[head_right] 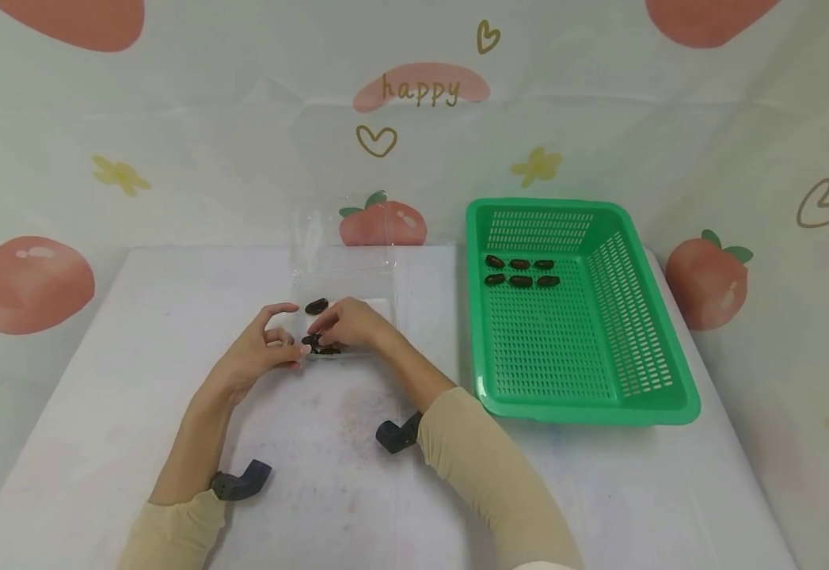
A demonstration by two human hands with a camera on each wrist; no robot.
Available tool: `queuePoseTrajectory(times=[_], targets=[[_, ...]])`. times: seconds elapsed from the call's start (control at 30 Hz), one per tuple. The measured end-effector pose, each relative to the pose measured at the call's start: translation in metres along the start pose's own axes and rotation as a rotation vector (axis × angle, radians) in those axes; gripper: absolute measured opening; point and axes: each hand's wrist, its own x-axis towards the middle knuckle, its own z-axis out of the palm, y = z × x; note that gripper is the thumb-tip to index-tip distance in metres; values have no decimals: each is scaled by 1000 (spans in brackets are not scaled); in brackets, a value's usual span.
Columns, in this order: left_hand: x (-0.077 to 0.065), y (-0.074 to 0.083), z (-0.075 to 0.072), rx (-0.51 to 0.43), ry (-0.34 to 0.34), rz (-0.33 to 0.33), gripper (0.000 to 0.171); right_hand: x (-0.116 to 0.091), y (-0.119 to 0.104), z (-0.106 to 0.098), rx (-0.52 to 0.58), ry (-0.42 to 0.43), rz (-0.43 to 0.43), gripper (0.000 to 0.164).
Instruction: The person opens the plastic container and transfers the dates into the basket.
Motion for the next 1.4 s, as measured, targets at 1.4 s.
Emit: queuePoseTrajectory(times=[1.4], targets=[[1,2,2,24,18,-21,84,-45,-34,-44,314,265,-105,22]])
